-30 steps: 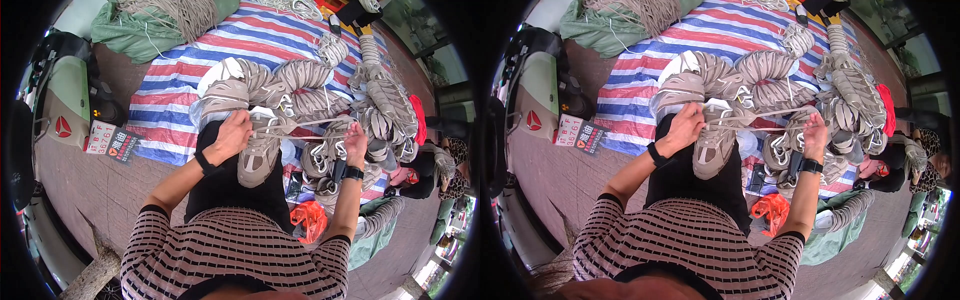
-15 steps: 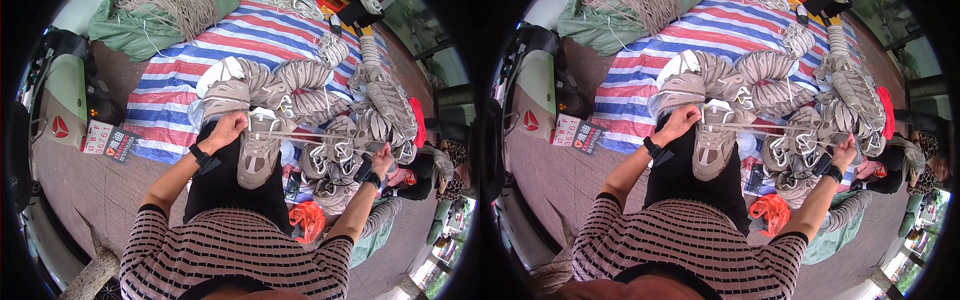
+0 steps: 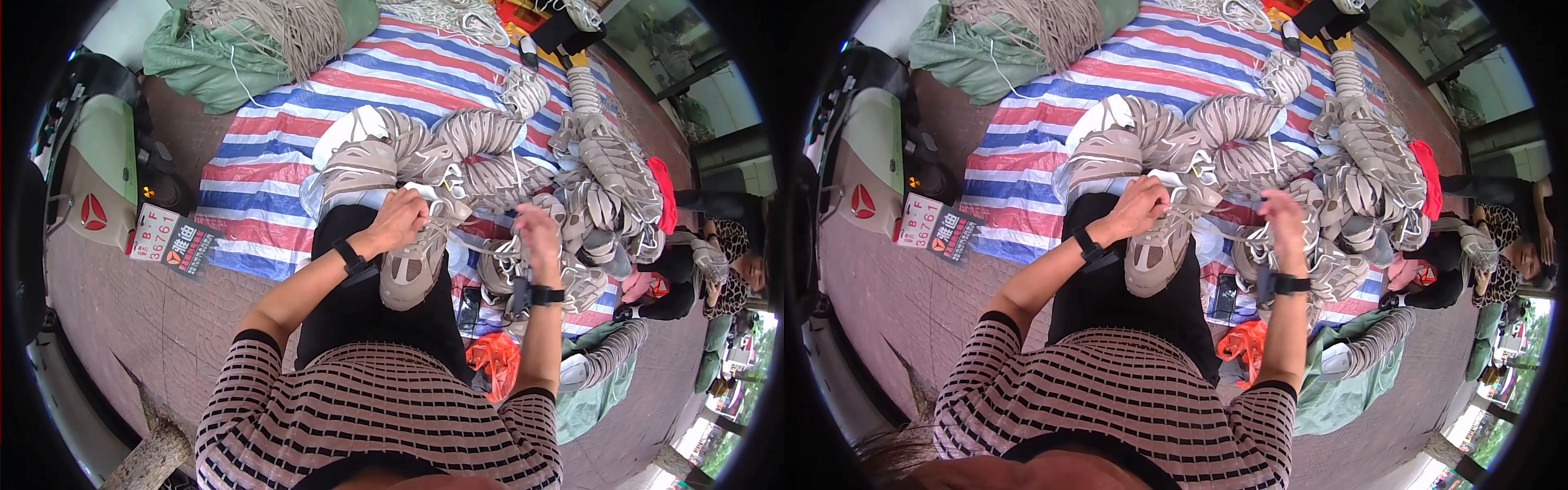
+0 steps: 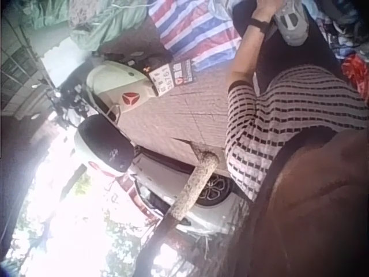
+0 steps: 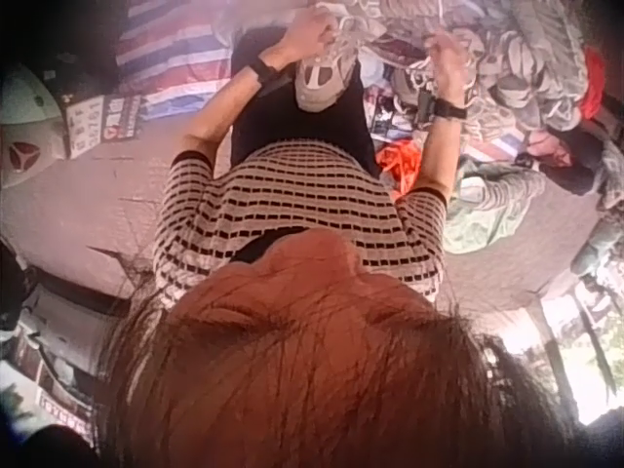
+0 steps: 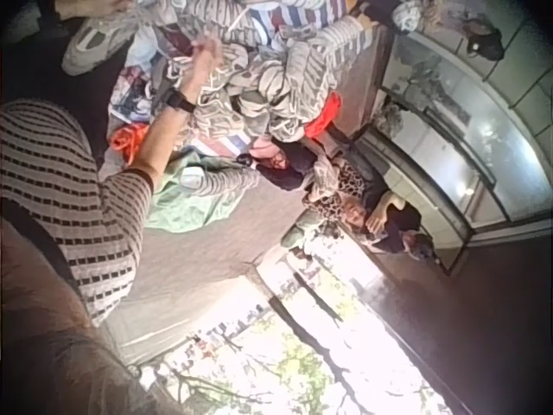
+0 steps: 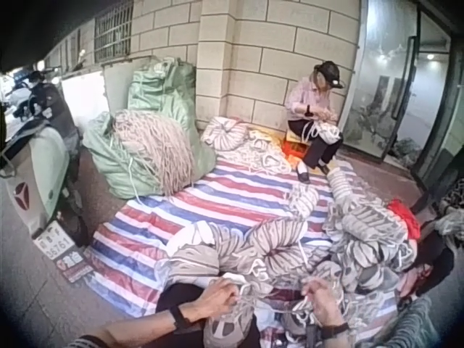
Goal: Manually lacing shoes and organizing shoe bundles as part of manufacturing.
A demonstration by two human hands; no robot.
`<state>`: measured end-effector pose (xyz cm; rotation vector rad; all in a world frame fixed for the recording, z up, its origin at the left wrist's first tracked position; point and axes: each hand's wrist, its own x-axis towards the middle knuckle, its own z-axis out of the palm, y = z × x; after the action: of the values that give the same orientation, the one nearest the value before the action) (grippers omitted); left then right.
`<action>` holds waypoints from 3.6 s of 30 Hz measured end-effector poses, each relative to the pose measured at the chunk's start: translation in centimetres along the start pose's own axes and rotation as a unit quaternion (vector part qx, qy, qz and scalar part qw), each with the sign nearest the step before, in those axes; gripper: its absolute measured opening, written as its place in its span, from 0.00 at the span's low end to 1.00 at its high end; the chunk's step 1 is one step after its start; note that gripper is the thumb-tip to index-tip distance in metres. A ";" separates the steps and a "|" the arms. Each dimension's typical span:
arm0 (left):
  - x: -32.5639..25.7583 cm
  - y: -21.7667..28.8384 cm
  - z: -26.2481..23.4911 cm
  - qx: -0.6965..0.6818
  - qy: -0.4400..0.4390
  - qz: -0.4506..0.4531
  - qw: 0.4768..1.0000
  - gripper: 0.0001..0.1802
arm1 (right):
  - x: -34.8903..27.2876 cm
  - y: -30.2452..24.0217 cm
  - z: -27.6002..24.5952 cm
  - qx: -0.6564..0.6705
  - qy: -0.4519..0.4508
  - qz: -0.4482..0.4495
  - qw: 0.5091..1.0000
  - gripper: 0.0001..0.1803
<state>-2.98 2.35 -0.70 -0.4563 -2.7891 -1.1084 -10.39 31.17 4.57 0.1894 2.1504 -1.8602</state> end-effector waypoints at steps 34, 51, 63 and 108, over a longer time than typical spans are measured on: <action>1.5 -0.2 -2.3 -0.010 -0.010 0.008 1.000 0.05 | -4.7 4.5 11.6 -0.116 -0.138 -0.026 0.983 0.10; 1.6 0.2 -1.4 0.030 -0.123 0.008 0.992 0.08 | -3.8 5.4 10.7 -0.040 -0.182 -0.022 0.982 0.08; 1.1 -0.7 -1.4 0.018 -0.080 0.063 0.995 0.07 | -3.2 5.4 11.1 -0.022 -0.215 0.003 0.976 0.08; -8.8 -5.1 -8.7 0.082 0.605 -0.125 0.782 0.07 | 3.6 2.5 8.2 -0.308 -0.326 -0.159 0.880 0.16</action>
<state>3.66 -9.28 0.49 0.5221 -1.7287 -0.7232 -11.99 23.22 0.09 -0.8435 2.1849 -1.0208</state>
